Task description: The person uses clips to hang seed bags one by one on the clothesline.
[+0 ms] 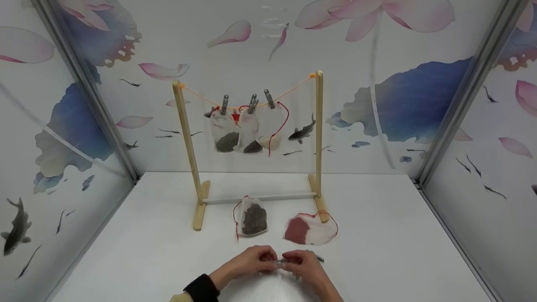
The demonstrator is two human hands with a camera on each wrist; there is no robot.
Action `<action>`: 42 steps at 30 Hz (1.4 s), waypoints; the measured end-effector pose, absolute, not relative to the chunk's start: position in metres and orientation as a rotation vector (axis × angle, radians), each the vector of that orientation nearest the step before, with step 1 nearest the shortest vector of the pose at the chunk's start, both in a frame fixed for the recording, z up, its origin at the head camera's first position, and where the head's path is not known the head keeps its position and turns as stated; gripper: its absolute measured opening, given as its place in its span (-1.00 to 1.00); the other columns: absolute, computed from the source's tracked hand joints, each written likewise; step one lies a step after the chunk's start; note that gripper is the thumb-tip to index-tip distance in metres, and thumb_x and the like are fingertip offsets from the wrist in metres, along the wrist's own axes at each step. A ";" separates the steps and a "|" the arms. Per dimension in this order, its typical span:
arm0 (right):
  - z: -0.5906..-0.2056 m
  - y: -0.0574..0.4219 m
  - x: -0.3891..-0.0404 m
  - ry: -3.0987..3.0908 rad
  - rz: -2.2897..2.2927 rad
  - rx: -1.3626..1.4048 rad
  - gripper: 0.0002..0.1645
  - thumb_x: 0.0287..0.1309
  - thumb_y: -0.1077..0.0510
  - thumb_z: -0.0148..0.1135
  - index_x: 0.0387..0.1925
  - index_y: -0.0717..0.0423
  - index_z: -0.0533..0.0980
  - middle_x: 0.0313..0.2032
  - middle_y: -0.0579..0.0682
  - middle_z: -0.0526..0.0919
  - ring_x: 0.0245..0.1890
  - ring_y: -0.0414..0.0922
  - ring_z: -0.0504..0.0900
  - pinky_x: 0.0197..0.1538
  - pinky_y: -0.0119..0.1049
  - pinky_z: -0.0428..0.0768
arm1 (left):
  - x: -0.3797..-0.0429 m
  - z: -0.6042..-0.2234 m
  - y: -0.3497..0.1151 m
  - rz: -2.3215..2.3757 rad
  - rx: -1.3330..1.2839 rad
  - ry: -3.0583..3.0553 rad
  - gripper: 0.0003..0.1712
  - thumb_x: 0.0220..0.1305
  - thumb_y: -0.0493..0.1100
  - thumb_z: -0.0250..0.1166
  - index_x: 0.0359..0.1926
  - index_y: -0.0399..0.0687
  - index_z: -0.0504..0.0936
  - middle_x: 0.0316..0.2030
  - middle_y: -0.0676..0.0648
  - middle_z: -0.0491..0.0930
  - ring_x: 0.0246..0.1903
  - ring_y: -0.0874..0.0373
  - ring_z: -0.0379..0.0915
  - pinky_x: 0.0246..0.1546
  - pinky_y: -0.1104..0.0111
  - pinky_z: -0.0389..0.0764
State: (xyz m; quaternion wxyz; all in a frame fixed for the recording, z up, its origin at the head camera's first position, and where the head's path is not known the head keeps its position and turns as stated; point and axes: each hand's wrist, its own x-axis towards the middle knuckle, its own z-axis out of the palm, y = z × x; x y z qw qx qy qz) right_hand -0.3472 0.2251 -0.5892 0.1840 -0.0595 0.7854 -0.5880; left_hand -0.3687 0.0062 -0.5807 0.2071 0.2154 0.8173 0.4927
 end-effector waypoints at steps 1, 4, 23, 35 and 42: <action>-0.589 0.225 -0.347 2.227 -1.640 -0.169 -0.41 0.05 0.07 0.35 0.07 0.33 0.49 -0.19 0.01 0.69 -0.36 -0.25 0.52 -0.36 -0.41 0.49 | -0.369 -0.581 0.006 1.356 0.612 2.292 -0.82 0.11 -0.14 0.37 -0.28 -0.06 0.60 -0.49 0.14 0.54 -0.52 0.40 0.41 -0.52 0.55 0.39; -0.587 0.224 -0.348 2.265 -1.592 -0.176 -0.44 0.01 0.08 0.37 0.02 0.30 0.52 -0.22 -0.01 0.70 -0.37 -0.25 0.50 -0.37 -0.42 0.48 | -0.369 -0.580 0.006 1.315 0.643 2.330 -0.82 0.10 -0.13 0.38 -0.28 -0.05 0.61 -0.48 0.15 0.55 -0.51 0.43 0.40 -0.47 0.56 0.39; -0.590 0.227 -0.346 2.347 -1.517 -0.360 -0.71 0.09 0.15 0.30 -0.19 0.28 0.58 -0.37 0.01 0.67 -0.45 -0.31 0.49 -0.40 -0.51 0.45 | -0.368 -0.580 0.013 1.172 0.829 2.484 -0.85 0.09 -0.11 0.38 -0.32 -0.02 0.63 -0.47 0.14 0.59 -0.49 0.49 0.37 -0.40 0.60 0.40; -0.568 0.236 -0.357 2.512 -1.621 -0.343 -0.71 0.12 0.11 0.28 -0.18 0.24 0.59 -0.31 0.08 0.68 -0.52 -0.36 0.43 -0.45 -0.51 0.43 | -0.411 -0.553 -0.002 1.333 0.634 2.730 -0.73 0.24 0.01 0.24 -0.11 -0.01 0.60 -0.16 -0.02 0.60 -0.16 0.16 0.51 -0.17 0.42 0.50; -0.531 0.241 -0.374 2.801 -1.478 -0.429 -0.86 0.09 0.22 0.29 -0.25 0.05 0.60 -0.37 -0.01 0.63 -0.51 -0.34 0.38 -0.45 -0.49 0.41 | -0.456 -0.553 -0.023 1.483 0.146 2.887 -0.67 0.28 -0.15 0.19 0.04 -0.12 0.48 0.08 -0.24 0.44 0.14 -0.13 0.33 0.13 0.04 0.39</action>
